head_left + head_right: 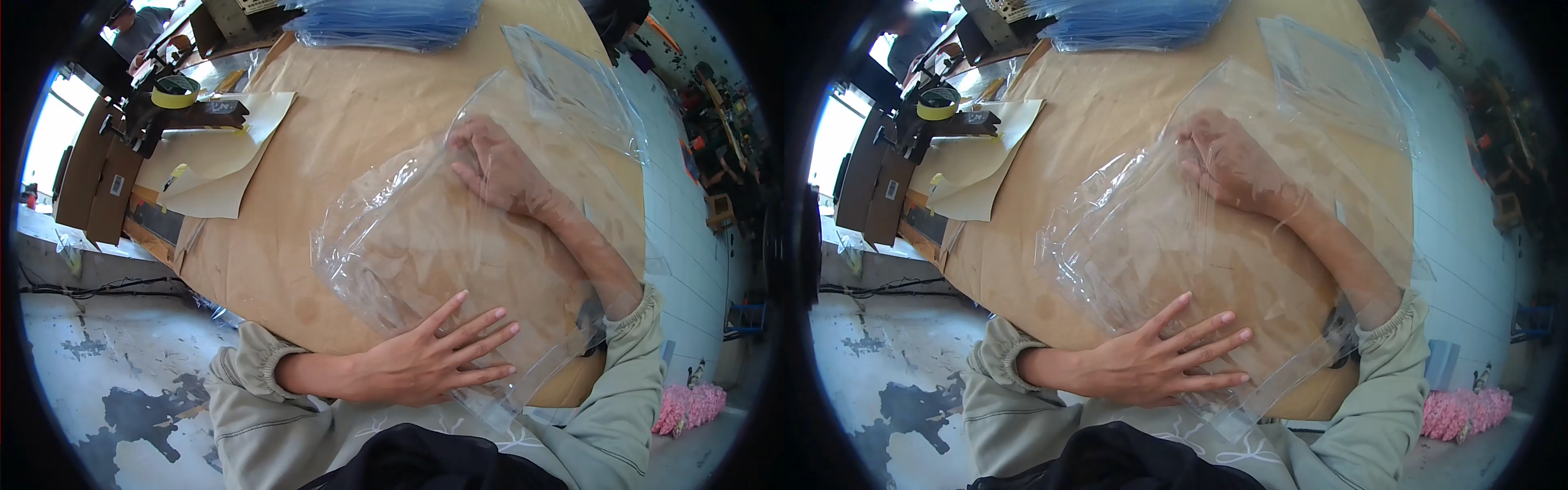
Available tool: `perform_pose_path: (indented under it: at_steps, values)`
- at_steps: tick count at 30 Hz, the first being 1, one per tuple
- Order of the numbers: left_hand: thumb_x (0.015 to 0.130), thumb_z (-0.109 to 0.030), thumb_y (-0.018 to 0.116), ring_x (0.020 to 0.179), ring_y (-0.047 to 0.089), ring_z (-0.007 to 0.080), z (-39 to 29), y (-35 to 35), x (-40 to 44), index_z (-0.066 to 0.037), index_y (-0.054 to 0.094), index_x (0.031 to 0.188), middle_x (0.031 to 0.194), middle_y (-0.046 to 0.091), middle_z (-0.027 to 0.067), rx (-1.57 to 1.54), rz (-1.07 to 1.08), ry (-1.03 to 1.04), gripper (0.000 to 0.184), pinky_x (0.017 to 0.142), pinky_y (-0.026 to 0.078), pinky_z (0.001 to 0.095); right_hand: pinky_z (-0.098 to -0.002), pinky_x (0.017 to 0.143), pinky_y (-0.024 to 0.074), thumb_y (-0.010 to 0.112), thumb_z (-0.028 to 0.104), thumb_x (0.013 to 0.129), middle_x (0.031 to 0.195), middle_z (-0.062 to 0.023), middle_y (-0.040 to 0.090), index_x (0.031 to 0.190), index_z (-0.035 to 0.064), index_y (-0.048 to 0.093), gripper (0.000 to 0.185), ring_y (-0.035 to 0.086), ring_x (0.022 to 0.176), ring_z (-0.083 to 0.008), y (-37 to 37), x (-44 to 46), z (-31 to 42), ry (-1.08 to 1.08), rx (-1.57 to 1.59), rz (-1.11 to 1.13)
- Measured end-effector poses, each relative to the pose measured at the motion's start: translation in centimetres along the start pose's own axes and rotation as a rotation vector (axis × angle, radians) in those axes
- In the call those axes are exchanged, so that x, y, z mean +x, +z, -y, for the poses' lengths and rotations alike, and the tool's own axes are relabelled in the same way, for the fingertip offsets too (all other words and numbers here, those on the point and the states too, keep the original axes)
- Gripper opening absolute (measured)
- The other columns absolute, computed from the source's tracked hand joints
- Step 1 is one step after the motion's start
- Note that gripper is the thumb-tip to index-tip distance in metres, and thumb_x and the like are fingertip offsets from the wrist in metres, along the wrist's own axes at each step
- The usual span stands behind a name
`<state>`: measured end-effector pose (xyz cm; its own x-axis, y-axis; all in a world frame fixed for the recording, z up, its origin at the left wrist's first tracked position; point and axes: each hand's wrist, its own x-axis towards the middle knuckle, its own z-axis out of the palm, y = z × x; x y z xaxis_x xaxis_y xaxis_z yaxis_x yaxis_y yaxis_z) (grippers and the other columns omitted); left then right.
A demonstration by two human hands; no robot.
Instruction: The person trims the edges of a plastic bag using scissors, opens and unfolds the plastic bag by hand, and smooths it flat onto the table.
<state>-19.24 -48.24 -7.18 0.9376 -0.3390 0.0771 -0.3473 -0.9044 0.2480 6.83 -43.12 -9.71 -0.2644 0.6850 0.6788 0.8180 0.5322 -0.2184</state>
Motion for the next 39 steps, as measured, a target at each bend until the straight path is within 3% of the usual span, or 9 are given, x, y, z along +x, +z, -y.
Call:
perform_pose_path:
  at_steps: [9, 12, 15, 21, 24, 27, 32, 36, 39]
  values:
    - [0.078, -0.044, 0.059, 0.140, 0.021, 0.0296, 0.0, 0.0, 0.1, -0.036, 0.023, 0.145, 0.154, 0.019, 0.0059, -0.083, 0.016, -0.005, 0.076, 0.112, 0.014, 0.0560, -0.0367, 0.075, 0.0475, 0.064, 0.022, 0.077, 0.104, -0.0120, 0.054, 0.113, 0.0046, 0.049, 0.042, 0.056, 0.092, -0.0289, 0.0, 1.3, 1.2, 0.459, -0.061, 0.202]
    - [0.077, -0.044, 0.059, 0.140, 0.022, 0.0296, 0.0, 0.2, 0.1, -0.036, 0.023, 0.145, 0.154, 0.019, 0.0056, -0.049, -0.001, -0.005, 0.077, 0.112, 0.015, 0.0553, -0.0379, 0.075, 0.0470, 0.064, 0.024, 0.077, 0.105, -0.0119, 0.053, 0.117, 0.0042, 0.047, 0.048, 0.056, 0.093, -0.0294, 0.6, 0.5, -0.1, 0.164, 0.021, 0.098]
    - [0.077, -0.044, 0.060, 0.140, 0.022, 0.0292, -0.3, 0.2, 0.2, -0.036, 0.023, 0.145, 0.154, 0.019, 0.0049, -0.011, 0.003, -0.020, 0.078, 0.112, 0.014, 0.0548, -0.0384, 0.080, 0.0453, 0.066, 0.023, 0.076, 0.107, -0.0110, 0.054, 0.113, 0.0038, 0.050, 0.045, 0.055, 0.096, -0.0297, 0.6, 0.8, 1.0, 0.160, -0.253, 0.042]
    - [0.064, -0.053, 0.067, 0.140, 0.024, 0.0275, -0.7, -0.1, 0.1, -0.037, 0.030, 0.143, 0.153, 0.022, 0.0021, -0.175, -0.030, -0.088, 0.089, 0.110, 0.014, 0.0612, -0.0385, 0.086, 0.0442, 0.066, 0.013, 0.076, 0.114, -0.0142, 0.053, 0.111, 0.0026, 0.053, 0.038, 0.053, 0.105, -0.0315, 0.2, 0.8, 1.2, 0.206, -0.052, 0.048]
    - [0.059, -0.058, 0.069, 0.139, 0.025, 0.0267, -1.7, 0.2, 0.1, -0.036, 0.036, 0.140, 0.151, 0.025, 0.0003, -0.063, -0.082, -0.176, 0.090, 0.108, 0.014, 0.0653, -0.0375, 0.088, 0.0445, 0.063, 0.008, 0.077, 0.112, -0.0155, 0.054, 0.108, 0.0022, 0.053, 0.033, 0.055, 0.102, -0.0328, 0.5, 0.4, 0.2, -0.075, -0.031, 0.164]
    - [0.068, -0.056, 0.065, 0.139, 0.027, 0.0261, -2.3, 0.8, 0.6, -0.036, 0.040, 0.137, 0.150, 0.028, -0.0008, -0.038, -0.090, -0.173, 0.076, 0.108, 0.012, 0.0662, -0.0383, 0.087, 0.0455, 0.060, 0.001, 0.077, 0.111, -0.0144, 0.056, 0.105, 0.0026, 0.053, 0.028, 0.057, 0.097, -0.0327, 0.3, 1.5, 1.6, -0.023, 0.024, 0.056]
    - [0.082, -0.045, 0.057, 0.138, 0.027, 0.0259, -2.5, 1.5, 1.2, -0.037, 0.040, 0.137, 0.150, 0.028, -0.0008, -0.013, -0.149, -0.163, 0.058, 0.108, 0.012, 0.0656, -0.0388, 0.084, 0.0467, 0.055, -0.005, 0.076, 0.114, -0.0119, 0.056, 0.106, 0.0057, 0.054, 0.033, 0.058, 0.099, -0.0302, 0.2, 1.2, 2.5, 0.500, 0.245, 0.223]
    - [0.085, -0.044, 0.055, 0.139, 0.026, 0.0259, -2.4, 1.5, 1.3, -0.038, 0.039, 0.137, 0.150, 0.028, -0.0008, -0.020, -0.168, -0.155, 0.055, 0.108, 0.013, 0.0642, -0.0366, 0.082, 0.0466, 0.060, 0.005, 0.077, 0.103, -0.0054, 0.062, 0.117, 0.0143, 0.052, 0.042, 0.058, 0.099, -0.0248, 1.0, 0.9, 1.2, -0.152, 0.050, 0.138]
    - [0.086, -0.041, 0.055, 0.139, 0.025, 0.0259, -2.4, 1.1, 1.3, -0.039, 0.038, 0.138, 0.151, 0.028, -0.0007, -0.054, -0.136, -0.146, 0.055, 0.109, 0.015, 0.0624, -0.0365, 0.084, 0.0460, 0.060, 0.009, 0.078, 0.112, -0.0010, 0.061, 0.124, 0.0213, 0.052, 0.048, 0.057, 0.104, -0.0213, 1.1, 1.4, 3.4, -0.184, 0.081, 0.208]
